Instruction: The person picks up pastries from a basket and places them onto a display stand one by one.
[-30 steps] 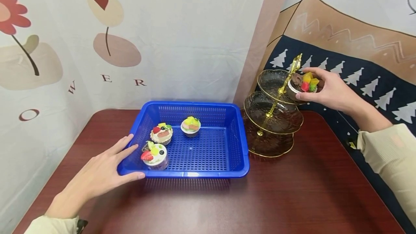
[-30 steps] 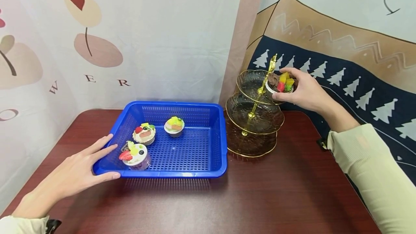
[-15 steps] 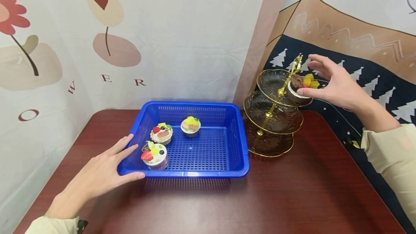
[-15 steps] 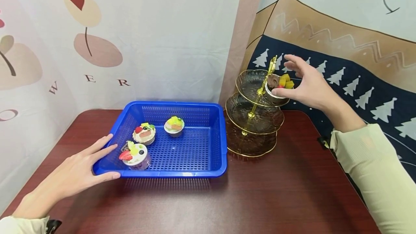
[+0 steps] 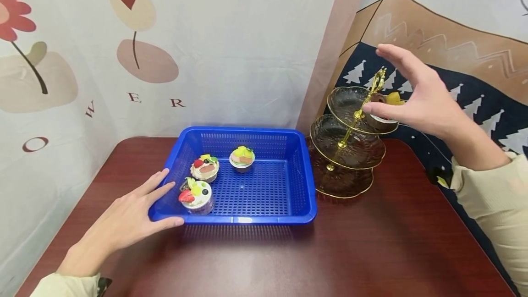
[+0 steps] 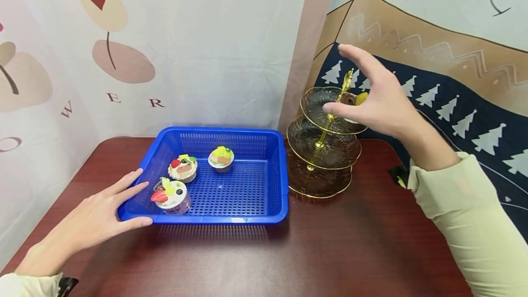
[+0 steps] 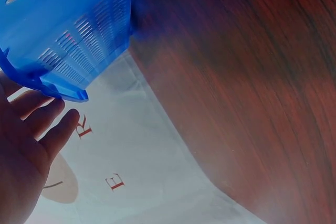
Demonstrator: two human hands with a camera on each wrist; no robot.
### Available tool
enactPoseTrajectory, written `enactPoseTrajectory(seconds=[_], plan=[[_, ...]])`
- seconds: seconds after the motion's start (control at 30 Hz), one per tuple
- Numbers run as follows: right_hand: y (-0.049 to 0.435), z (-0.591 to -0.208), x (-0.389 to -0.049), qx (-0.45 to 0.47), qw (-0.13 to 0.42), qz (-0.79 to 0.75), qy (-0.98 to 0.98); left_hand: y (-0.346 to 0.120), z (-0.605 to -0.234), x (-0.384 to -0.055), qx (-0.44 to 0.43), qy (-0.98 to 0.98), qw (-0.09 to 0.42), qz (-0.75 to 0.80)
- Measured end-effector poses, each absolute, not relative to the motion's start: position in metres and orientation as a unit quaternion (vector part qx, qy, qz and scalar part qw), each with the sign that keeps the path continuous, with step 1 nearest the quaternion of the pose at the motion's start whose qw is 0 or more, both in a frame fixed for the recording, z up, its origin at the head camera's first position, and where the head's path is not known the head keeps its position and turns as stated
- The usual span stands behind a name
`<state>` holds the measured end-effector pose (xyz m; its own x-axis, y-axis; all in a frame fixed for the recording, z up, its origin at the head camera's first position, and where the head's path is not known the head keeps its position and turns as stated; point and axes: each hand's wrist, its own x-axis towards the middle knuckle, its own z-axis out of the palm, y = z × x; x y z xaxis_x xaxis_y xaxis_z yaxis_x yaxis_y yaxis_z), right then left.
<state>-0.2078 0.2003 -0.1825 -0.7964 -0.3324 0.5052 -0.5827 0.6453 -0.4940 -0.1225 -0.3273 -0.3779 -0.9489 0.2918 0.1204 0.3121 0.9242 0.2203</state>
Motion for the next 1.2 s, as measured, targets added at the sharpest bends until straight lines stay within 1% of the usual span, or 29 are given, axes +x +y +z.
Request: enactPoseTrajectory(seconds=[0.13, 0.3, 0.57, 0.73, 0.83, 1.2], plan=[[0.175, -0.185, -0.209, 0.308, 0.180, 0.326, -0.875, -0.328, -0.377, -0.123, -0.160, -0.979, 0.048, -0.114], [0.142, -0.198, -0.217, 0.343, 0.147, 0.325, -0.869, -0.331, -0.377, -0.122, -0.172, -0.977, 0.059, -0.106], [0.098, -0.233, -0.236, 0.392, 0.056, 0.352, -0.848, -0.333, -0.376, -0.122, -0.175, -0.977, 0.067, -0.099], [0.074, -0.254, -0.249, 0.396, -0.002, 0.366, -0.842, -0.332, -0.374, -0.123, -0.177, -0.977, 0.070, -0.097], [0.060, -0.265, -0.255, 0.388, -0.028, 0.377, -0.840, -0.332, -0.374, -0.123, -0.177, -0.977, 0.071, -0.098], [0.019, -0.294, -0.270, 0.354, -0.082, 0.402, -0.841, -0.331, -0.375, -0.125, -0.172, -0.978, 0.063, -0.102]])
